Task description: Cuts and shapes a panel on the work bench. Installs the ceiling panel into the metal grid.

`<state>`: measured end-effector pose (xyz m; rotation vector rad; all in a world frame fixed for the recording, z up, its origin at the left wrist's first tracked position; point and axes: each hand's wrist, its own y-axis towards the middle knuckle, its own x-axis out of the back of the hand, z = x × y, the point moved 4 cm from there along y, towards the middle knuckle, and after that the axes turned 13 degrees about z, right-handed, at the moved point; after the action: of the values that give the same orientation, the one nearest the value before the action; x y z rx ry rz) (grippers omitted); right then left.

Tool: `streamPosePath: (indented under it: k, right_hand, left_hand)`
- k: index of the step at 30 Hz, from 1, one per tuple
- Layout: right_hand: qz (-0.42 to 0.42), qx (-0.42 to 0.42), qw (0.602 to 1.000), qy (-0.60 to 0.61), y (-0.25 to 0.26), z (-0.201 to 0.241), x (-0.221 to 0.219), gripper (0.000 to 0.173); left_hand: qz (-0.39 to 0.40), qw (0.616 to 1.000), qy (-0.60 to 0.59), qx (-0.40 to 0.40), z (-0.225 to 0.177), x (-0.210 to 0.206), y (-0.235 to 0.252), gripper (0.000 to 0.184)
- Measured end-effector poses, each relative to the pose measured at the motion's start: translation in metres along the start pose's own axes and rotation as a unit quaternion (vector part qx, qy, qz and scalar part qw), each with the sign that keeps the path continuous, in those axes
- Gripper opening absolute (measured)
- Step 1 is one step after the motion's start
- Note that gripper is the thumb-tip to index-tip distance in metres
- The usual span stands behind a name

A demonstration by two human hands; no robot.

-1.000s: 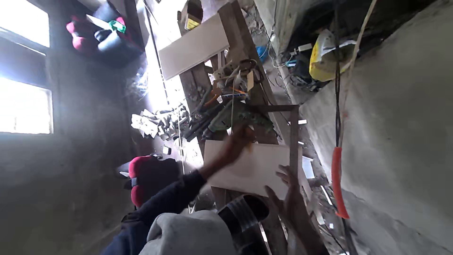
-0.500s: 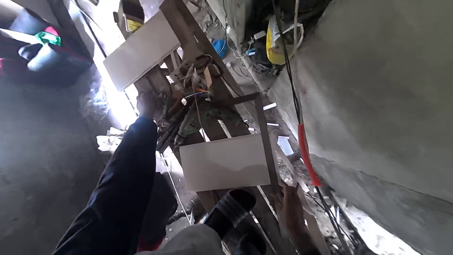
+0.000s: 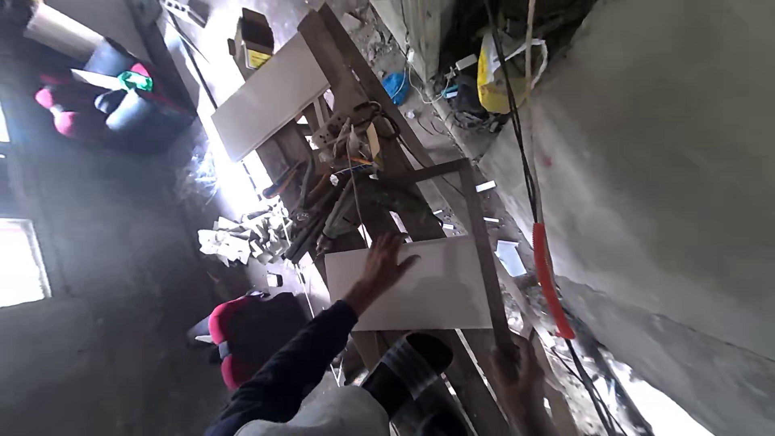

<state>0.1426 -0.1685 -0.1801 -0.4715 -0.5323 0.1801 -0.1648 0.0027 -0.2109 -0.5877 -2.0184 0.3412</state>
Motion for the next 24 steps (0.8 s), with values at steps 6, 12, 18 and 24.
streamPosePath:
  k: [6,12,18,24]
  right_hand:
    - [-0.081,0.053,0.994,0.050,-0.004,0.015,0.026,0.054]
    - [-0.040,0.175,0.983,-0.031,0.017,0.068,0.047,0.052]
    - [0.146,0.234,0.961,0.018,0.053,0.114,0.052,0.057]
    - [0.178,0.168,0.960,-0.138,0.075,0.112,0.050,0.056]
  left_hand:
    - [-0.119,0.990,-0.034,-0.069,-0.026,0.019,-0.006,0.057]
    - [-0.219,0.915,0.119,-0.317,-0.150,0.146,-0.046,0.036]
    - [-0.076,0.900,0.248,-0.351,-0.125,0.163,-0.022,0.029]
    - [-0.142,0.914,0.302,-0.230,-0.013,0.234,0.018,0.021]
